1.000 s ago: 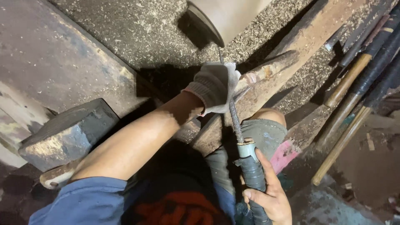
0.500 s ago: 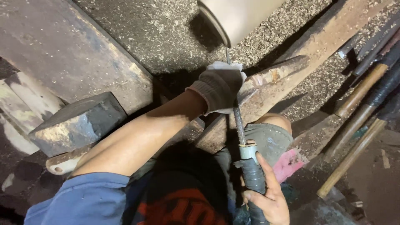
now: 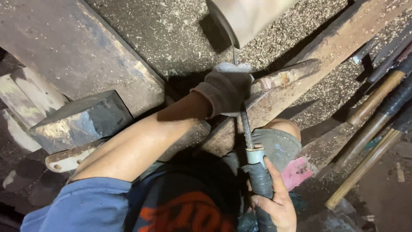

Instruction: Manually filing a wooden piece on a lathe-like woodworking station.

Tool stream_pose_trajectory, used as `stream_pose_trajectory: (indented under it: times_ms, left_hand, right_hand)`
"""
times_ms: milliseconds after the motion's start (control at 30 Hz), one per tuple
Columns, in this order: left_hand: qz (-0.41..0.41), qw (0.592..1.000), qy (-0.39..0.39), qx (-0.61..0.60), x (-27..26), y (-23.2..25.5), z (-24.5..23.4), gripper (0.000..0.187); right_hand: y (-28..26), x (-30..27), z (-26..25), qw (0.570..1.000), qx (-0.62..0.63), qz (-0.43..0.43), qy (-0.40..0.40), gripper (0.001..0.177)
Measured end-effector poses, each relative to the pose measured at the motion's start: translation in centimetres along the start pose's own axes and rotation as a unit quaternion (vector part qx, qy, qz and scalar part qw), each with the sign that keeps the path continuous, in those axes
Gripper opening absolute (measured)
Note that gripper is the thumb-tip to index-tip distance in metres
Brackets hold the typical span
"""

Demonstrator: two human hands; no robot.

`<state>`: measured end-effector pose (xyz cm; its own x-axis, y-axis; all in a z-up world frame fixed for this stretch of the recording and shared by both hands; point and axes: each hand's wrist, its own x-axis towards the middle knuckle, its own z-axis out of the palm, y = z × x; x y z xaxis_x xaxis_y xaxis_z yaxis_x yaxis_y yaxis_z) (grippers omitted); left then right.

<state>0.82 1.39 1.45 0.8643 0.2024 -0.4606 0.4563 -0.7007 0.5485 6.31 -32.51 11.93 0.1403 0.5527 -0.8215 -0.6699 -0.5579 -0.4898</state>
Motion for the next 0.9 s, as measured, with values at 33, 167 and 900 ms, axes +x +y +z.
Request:
stream_pose_trajectory:
  times_ms: [33, 167, 900]
  left_hand:
    - [0.004, 1.0, -0.008, 0.008, 0.0, 0.2, -0.3, 0.019]
    - [-0.004, 0.999, -0.045, -0.011, -0.2, 0.3, -0.8, 0.018]
    - [0.054, 0.998, -0.012, -0.034, 0.3, -0.4, -0.6, 0.037]
  right_hand:
    - [-0.1, -0.1, 0.0, 1.0, 0.012, 0.003, -0.002, 0.107]
    - [-1.0, -0.5, 0.0, 1.0, 0.015, 0.007, -0.003, 0.107]
    - [-0.7, -1.5, 2.0, 0.999, 0.037, 0.02, 0.005, 0.109]
